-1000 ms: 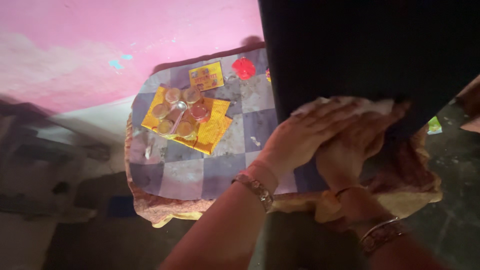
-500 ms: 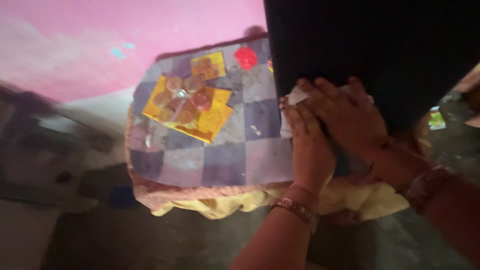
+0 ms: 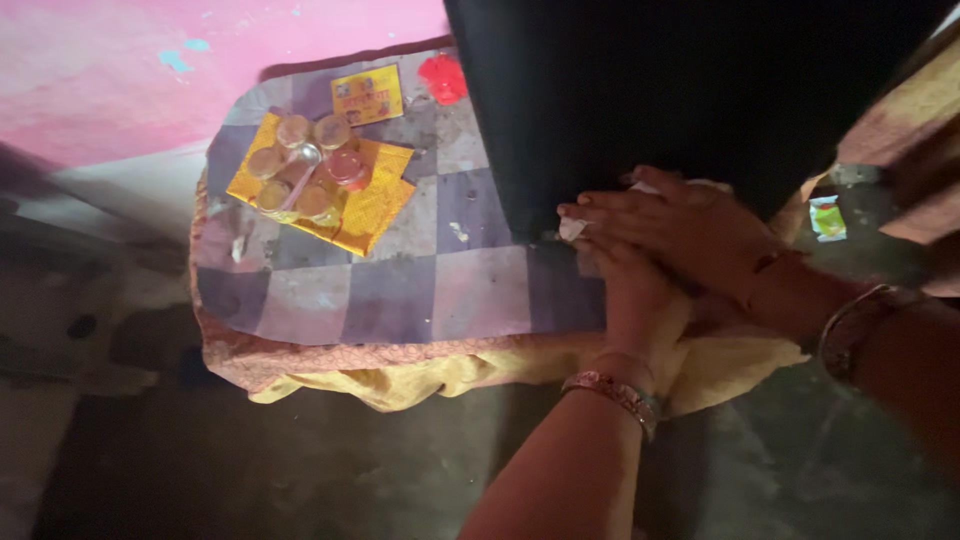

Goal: The person wipes the top and sides of a large black speaker by hand using a white cloth.

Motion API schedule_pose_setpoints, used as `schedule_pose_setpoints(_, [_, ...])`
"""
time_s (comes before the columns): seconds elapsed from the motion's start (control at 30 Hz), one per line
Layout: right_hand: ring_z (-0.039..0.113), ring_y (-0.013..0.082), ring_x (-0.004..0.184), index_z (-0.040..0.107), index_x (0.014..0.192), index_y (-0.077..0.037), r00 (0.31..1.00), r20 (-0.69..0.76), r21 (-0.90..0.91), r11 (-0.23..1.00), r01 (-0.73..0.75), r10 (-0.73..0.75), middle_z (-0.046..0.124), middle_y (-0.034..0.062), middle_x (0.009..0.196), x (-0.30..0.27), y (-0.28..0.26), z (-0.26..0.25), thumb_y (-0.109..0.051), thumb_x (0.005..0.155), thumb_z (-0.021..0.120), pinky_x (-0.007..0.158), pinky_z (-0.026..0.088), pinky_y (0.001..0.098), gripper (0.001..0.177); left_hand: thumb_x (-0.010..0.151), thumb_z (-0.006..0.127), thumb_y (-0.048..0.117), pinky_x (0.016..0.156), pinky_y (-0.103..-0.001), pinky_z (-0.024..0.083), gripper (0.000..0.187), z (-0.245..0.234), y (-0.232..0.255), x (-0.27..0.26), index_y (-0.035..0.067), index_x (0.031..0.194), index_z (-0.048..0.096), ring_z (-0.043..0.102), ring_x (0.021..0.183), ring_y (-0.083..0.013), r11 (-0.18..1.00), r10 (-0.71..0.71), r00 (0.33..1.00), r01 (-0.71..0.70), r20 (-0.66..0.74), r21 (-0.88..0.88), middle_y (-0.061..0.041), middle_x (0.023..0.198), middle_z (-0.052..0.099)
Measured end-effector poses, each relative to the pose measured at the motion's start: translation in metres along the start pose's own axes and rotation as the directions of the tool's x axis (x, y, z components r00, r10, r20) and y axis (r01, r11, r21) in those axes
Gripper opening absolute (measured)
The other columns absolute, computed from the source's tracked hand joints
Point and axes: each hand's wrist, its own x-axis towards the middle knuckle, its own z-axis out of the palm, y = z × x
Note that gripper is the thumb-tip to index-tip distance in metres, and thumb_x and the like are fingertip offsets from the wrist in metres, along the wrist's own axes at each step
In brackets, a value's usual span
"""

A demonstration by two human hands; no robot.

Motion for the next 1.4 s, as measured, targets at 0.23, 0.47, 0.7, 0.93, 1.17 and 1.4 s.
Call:
schedule_pose_setpoints(0.23, [0.034, 0.0272, 0.144, 0.032, 0.160, -0.046, 0.984, 0.123, 0.059, 0.989, -0.135, 0.127, 0.020, -0.0144, 0.171, -0.059, 0.031, 0.007, -0.031, 0.099, 0.057, 0.111, 0.035, 0.0393, 0.068, 0.085, 0.058, 0.034, 0.113, -0.062, 0.024, 0.064, 0.026, 0.063, -0.028, -0.005, 0.133, 0.044, 0.043, 0.129, -0.0455, 0.689, 0.122, 0.921, -0.347, 0.371, 0.636, -0.029, 0.135, 0.047])
schedule_pose_setpoints(0.47, [0.021, 0.0099, 0.153, 0.022, 0.161, -0.055, 0.939, 0.306, -0.061, 0.988, -0.143, 0.155, 0.009, -0.0186, 0.171, -0.075, 0.039, -0.001, -0.048, 0.080, 0.065, 0.118, 0.026, 0.0426, 0.091, 0.089, 0.061, 0.041, 0.118, -0.073, 0.020, 0.055, 0.020, 0.075, -0.024, -0.004, 0.121, 0.064, 0.045, 0.131, -0.0516, 0.392, 0.062, 0.804, -0.564, 0.591, 0.727, -0.029, 0.133, 0.056])
schedule_pose_setpoints(0.7, [0.033, 0.0087, 0.148, 0.032, 0.164, -0.037, 0.998, -0.048, -0.356, 0.932, -0.064, 0.050, 0.023, -0.0133, 0.169, -0.020, 0.025, -0.026, -0.045, 0.089, 0.058, 0.115, 0.030, 0.0413, 0.079, 0.091, 0.057, 0.011, 0.129, -0.067, 0.011, 0.076, 0.002, 0.022, -0.002, -0.021, 0.147, 0.017, 0.018, 0.148, -0.0632, 0.814, 0.360, 0.930, -0.275, -0.072, 0.512, -0.047, 0.153, 0.011])
schedule_pose_setpoints(0.93, [0.040, 0.0081, 0.150, 0.054, 0.152, -0.034, 0.907, -0.410, -0.342, 0.905, -0.254, 0.099, 0.038, -0.0135, 0.170, 0.057, 0.015, -0.091, -0.038, 0.100, 0.058, 0.118, 0.029, 0.0441, 0.053, 0.094, 0.051, 0.000, 0.128, -0.061, 0.012, 0.076, -0.105, 0.086, 0.003, -0.017, 0.156, 0.009, -0.002, 0.153, -0.0662, 0.900, 0.397, 0.843, -0.281, -0.363, 0.332, -0.045, 0.163, -0.012])
schedule_pose_setpoints(1.17, [0.042, 0.0119, 0.147, 0.067, 0.139, -0.032, 0.846, -0.490, -0.420, 0.793, -0.442, 0.212, 0.044, -0.0084, 0.165, 0.047, 0.051, -0.162, -0.040, 0.097, 0.060, 0.114, 0.031, 0.0484, 0.043, 0.094, 0.050, 0.003, 0.132, -0.065, 0.012, 0.081, -0.148, 0.156, 0.007, -0.003, 0.165, 0.010, -0.003, 0.158, -0.0643, 0.732, 0.624, 0.756, -0.478, -0.199, 0.485, -0.034, 0.172, -0.005])
schedule_pose_setpoints(1.4, [0.033, 0.0245, 0.158, 0.068, 0.142, -0.021, 0.803, -0.479, -0.432, 0.700, -0.568, 0.355, 0.040, 0.0039, 0.174, -0.017, 0.116, -0.192, -0.049, 0.105, 0.066, 0.118, 0.029, 0.0549, 0.047, 0.094, 0.059, 0.013, 0.134, -0.065, 0.017, 0.083, -0.130, 0.238, 0.020, 0.016, 0.166, 0.020, 0.009, 0.166, -0.0459, 0.504, 0.701, 0.711, -0.447, -0.048, 0.740, -0.012, 0.176, 0.009])
